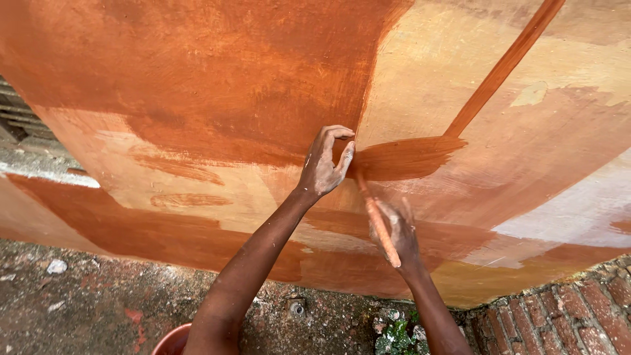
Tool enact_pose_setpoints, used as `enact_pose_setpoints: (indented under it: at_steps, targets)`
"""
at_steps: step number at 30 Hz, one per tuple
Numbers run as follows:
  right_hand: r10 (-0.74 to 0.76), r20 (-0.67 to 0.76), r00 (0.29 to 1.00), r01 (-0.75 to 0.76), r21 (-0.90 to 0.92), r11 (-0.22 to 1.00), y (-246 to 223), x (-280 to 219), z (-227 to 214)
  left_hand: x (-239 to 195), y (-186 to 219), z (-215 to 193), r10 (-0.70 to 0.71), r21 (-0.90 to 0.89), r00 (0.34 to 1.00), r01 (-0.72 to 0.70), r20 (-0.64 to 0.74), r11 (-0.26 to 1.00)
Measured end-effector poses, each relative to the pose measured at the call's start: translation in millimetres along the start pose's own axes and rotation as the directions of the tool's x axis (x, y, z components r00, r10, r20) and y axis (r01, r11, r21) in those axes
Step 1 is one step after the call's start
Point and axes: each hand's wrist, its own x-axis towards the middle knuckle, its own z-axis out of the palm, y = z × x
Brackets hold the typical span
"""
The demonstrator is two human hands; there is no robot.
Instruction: The person paints a wall with orange paint using a brush. They apply the paint in broad strokes, covering the surface and working around a metal window grate.
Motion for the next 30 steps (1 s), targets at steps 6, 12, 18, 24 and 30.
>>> enact_pose_setpoints:
  at_steps: [6,12,18,24,30]
  targets:
    - [0.273,-0.135,0.953,-0.254,0.144,0.956,31.9,7.5,-33.4,8.7,-6.2,-27.5,0.053,0.067,0.999,-0.053,0.009,0.996]
    - [0.264,-0.295,0.918,-0.333,-0.212,0.919,15.0,15.2,-29.4,4.0,-21.5,-48.1,0.0,0.052,1.0,-0.001,0.028,0.999]
    - [0.316,0.07,0.946,-0.324,0.215,0.921,-42.3,44.4,-5.1,14.5,-9.6,-35.8,0.042,-0.02,0.996,-0.04,0.075,0.999]
    - [0.684,0.376,0.625,-0.737,-0.005,0.676,-14.1,66.4,-54.1,15.8,-13.1,-54.4,0.071,-0.056,0.994,-0.066,0.08,0.996]
    - [0.12,-0.234,0.965,-0.198,-0.346,0.917,30.8,73.5,-78.2,7.1,-29.7,-80.8,0.026,-0.018,0.998,-0.025,0.057,1.0]
